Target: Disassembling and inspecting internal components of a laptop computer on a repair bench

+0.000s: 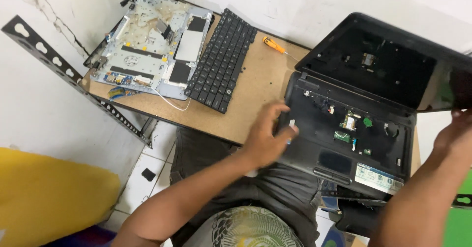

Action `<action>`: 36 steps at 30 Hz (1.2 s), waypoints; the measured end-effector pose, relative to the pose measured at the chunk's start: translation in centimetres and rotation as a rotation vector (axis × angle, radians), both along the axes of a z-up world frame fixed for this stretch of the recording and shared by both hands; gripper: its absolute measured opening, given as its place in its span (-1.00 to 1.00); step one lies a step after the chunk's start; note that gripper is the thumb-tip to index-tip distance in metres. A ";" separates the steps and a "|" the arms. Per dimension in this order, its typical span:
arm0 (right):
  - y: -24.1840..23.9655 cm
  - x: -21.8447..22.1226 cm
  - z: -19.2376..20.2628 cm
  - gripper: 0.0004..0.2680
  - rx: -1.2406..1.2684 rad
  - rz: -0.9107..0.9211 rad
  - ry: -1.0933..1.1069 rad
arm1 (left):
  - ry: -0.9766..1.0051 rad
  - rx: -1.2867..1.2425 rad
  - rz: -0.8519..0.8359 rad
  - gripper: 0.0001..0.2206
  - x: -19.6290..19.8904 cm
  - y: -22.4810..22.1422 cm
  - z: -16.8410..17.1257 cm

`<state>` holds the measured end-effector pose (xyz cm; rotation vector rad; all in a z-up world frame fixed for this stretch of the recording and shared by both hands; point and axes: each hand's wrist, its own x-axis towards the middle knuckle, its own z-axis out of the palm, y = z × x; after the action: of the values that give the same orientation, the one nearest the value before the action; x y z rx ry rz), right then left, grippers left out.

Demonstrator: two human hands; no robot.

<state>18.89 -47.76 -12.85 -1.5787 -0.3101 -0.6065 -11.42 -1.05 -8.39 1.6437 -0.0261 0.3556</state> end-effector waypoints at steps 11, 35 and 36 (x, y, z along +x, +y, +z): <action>4.8 -3.9 4.1 -0.97 0.364 -0.099 0.128 | -0.109 1.359 -0.269 -0.43 7.8 4.6 -2.1; 3.9 -4.5 3.2 -0.86 0.214 -0.068 0.050 | 0.181 1.304 -0.152 -0.33 7.0 6.8 -2.6; 3.3 -3.8 2.8 -0.86 0.215 -0.071 0.052 | 0.181 1.305 -0.156 -0.33 7.2 6.8 -3.0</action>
<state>15.06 -44.42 -10.06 -1.4002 -0.1446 -0.6317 -4.18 5.71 -11.36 2.9329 -0.3002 0.0232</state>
